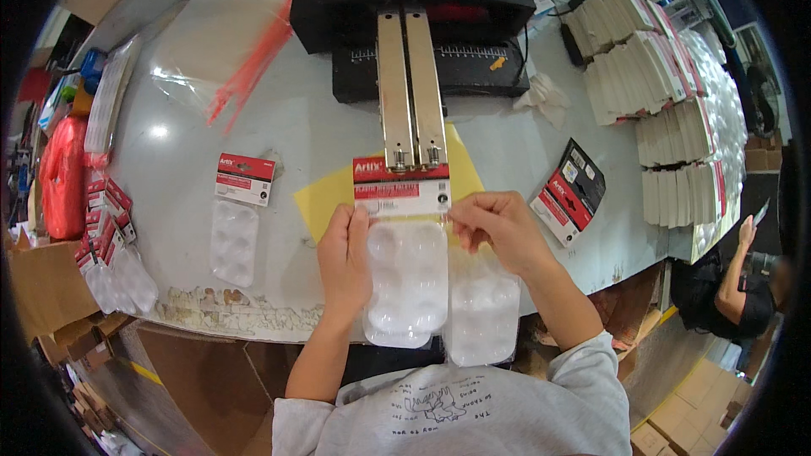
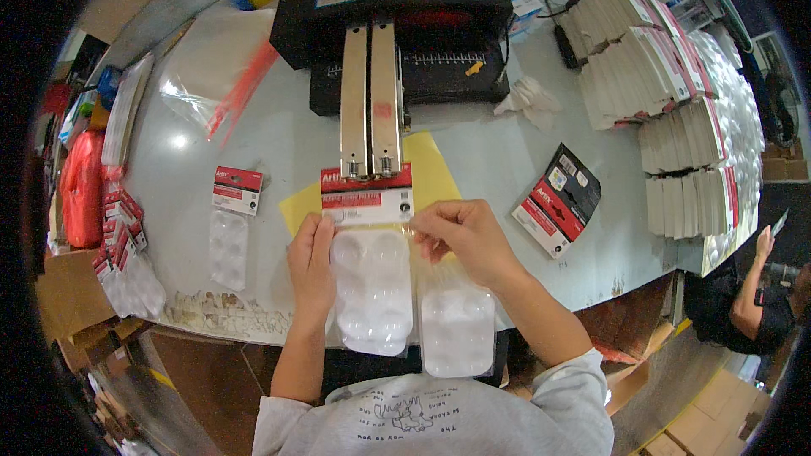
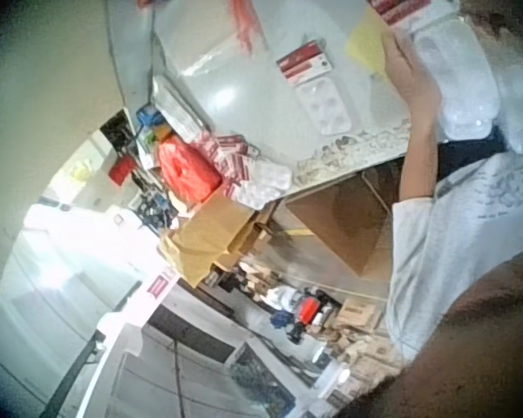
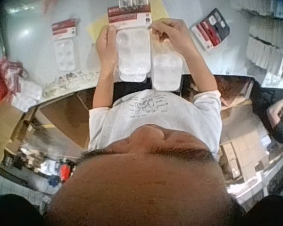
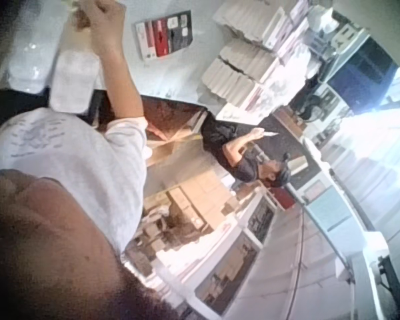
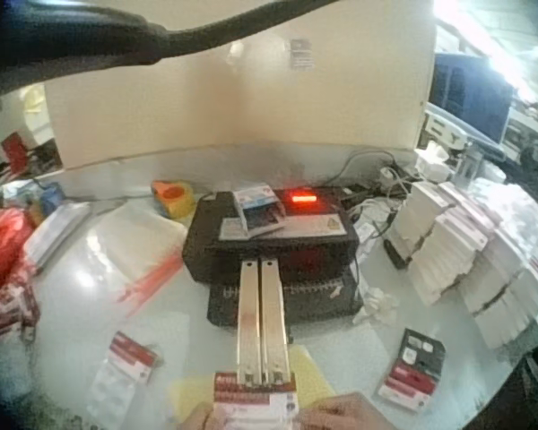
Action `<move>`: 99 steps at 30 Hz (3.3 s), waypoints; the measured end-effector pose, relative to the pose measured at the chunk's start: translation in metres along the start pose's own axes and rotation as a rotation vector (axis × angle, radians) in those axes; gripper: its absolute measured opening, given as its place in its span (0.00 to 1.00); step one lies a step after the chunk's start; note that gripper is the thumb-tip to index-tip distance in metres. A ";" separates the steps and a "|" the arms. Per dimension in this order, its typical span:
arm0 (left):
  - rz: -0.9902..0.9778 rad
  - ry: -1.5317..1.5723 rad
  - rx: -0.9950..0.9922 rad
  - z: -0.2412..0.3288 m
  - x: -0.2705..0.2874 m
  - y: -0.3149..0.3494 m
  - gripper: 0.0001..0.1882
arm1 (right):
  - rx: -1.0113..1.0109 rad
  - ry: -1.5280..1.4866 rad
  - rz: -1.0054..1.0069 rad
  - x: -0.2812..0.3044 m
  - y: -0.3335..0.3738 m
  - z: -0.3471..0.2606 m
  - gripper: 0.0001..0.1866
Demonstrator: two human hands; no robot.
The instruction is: The person repeatedly picks white plastic mixing palettes from a cardboard box, places them into clear plastic bags, inserts red Artix labels, and sets the sealed packages on the table. The process is repeated multiple times with consistent handling of palettes, bags, and labels.
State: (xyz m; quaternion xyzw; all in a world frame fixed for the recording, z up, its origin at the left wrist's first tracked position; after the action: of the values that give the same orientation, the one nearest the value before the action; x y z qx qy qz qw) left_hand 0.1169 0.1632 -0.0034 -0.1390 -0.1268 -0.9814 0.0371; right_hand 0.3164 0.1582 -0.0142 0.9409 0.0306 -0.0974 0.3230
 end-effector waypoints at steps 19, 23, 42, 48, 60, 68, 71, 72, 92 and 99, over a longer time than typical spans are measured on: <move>0.497 -0.703 -0.333 0.026 0.092 -0.012 0.12 | 0.364 1.444 0.754 0.133 0.038 -0.026 0.53; 0.058 -0.674 -0.447 0.024 0.010 0.047 0.20 | 0.429 1.359 0.694 0.155 0.037 -0.001 0.56; -0.467 0.327 0.104 0.009 -0.039 0.074 0.05 | 0.641 0.956 -0.103 -0.028 0.057 -0.077 0.14; -0.297 0.152 0.015 0.014 -0.018 0.065 0.07 | 0.761 1.025 -0.045 -0.042 0.053 -0.070 0.15; -0.135 0.000 -0.166 0.029 -0.004 0.059 0.07 | 0.948 1.050 0.073 -0.041 0.059 -0.074 0.15; 0.084 0.263 0.000 0.002 0.013 0.046 0.11 | 0.030 0.250 -0.152 0.001 0.046 -0.018 0.11; 0.084 0.302 -0.019 0.001 0.013 0.046 0.11 | -0.006 0.197 -0.168 -0.001 0.046 -0.009 0.10; 0.085 0.313 -0.018 0.000 0.013 0.046 0.11 | -0.019 0.202 -0.167 -0.001 0.046 -0.008 0.10; 0.027 0.035 -0.049 -0.008 -0.013 -0.021 0.16 | 0.186 -0.203 0.056 0.004 -0.028 -0.004 0.08; 0.028 0.123 -0.135 -0.023 -0.017 -0.036 0.17 | 0.236 -0.196 0.033 0.004 -0.035 -0.005 0.07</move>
State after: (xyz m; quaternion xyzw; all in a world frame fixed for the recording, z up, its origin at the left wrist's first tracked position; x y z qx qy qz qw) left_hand 0.1232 0.1930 -0.0381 -0.0825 -0.0561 -0.9938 0.0491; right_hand 0.3171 0.1887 -0.0322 0.9587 -0.0284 -0.1862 0.2130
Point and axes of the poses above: each hand's wrist, its own y-axis away from the middle knuckle, its own x-axis out of the back of the hand, z = x × y, the point moved 7 cm from there along -y, towards the middle knuckle, and after that the axes turned 3 degrees about -y, right-handed, at the moved point
